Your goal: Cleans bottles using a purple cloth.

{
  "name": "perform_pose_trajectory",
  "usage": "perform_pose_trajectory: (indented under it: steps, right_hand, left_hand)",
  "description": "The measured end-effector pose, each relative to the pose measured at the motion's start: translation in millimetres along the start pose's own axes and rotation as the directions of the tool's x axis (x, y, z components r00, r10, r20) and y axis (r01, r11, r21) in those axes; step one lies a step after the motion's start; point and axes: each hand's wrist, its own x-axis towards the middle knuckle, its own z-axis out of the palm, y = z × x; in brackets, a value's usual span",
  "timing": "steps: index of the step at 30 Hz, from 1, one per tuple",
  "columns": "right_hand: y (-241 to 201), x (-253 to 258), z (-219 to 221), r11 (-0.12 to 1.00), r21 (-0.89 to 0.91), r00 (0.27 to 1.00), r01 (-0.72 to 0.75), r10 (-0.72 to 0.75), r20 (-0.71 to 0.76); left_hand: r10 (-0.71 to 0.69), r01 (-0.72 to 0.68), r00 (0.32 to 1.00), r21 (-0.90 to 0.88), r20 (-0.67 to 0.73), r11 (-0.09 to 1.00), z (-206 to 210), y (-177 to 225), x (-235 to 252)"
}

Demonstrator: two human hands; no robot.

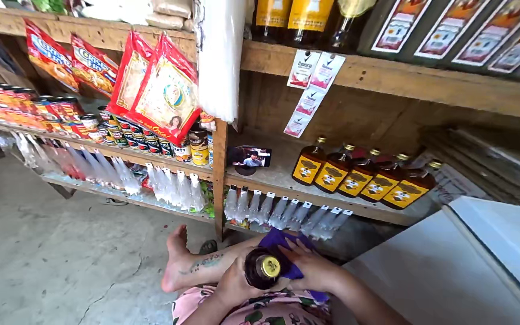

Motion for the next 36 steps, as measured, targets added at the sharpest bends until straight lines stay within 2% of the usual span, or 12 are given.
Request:
perform_pose_trajectory:
  steps: [4,6,7,10,12,15,17,21,24,29,33,36]
  right_hand:
    - [2,-16,-23,0.989,0.054,0.989,0.138,-0.135,-0.065]
    - [-4,-31,-36,0.948,0.127,0.952,0.292,-0.276,-0.131]
    - [-9,-39,-38,0.892,0.195,0.908,0.409,-0.374,-0.192]
    - [-34,-48,-29,0.591,0.332,0.676,0.735,-0.605,-0.420]
    - [-56,-43,-20,0.447,0.293,0.526,0.845,-0.602,-0.601]
    - [-76,-23,-21,0.488,0.150,0.383,0.860,-0.424,-0.821]
    - [-79,-13,-32,0.502,0.220,0.426,0.836,-0.343,-0.837]
    - [-79,4,-58,0.440,0.456,0.568,0.774,-0.162,-0.807]
    - [-76,9,-66,0.380,0.586,0.649,0.716,-0.053,-0.759]
    - [-79,12,-60,0.262,0.645,0.649,0.718,0.085,-0.756]
    - [-96,3,-50,0.246,0.635,0.642,0.732,0.061,-0.764]
    - [-103,-4,-46,0.276,0.633,0.682,0.723,-0.144,-0.717]
  left_hand:
    - [0.091,-0.091,0.996,0.019,0.018,0.996,-1,3,-1]
    - [0.080,-0.080,0.997,0.028,0.008,0.996,0,4,2]
    - [0.061,-0.061,0.998,0.027,0.007,0.998,1,4,2]
    - [-0.032,0.031,0.999,0.032,0.028,0.999,3,4,3]
    - [-0.066,0.063,0.997,0.072,0.041,0.995,5,3,5]
    - [-0.144,0.130,0.987,0.173,0.068,0.976,3,8,10]
    - [-0.188,0.169,0.977,0.164,0.106,0.972,-1,12,12]
    - [-0.072,0.070,0.990,0.019,0.118,0.997,-8,-4,14]
    - [-0.022,0.021,0.988,0.011,0.153,1.000,-15,-19,10]
    - [-0.035,0.044,0.982,-0.047,0.183,0.998,-21,-21,10]
    - [0.017,-0.012,0.995,-0.048,0.099,0.999,-10,-18,7]
    - [0.030,-0.030,1.000,0.018,0.008,0.999,-4,-16,3]
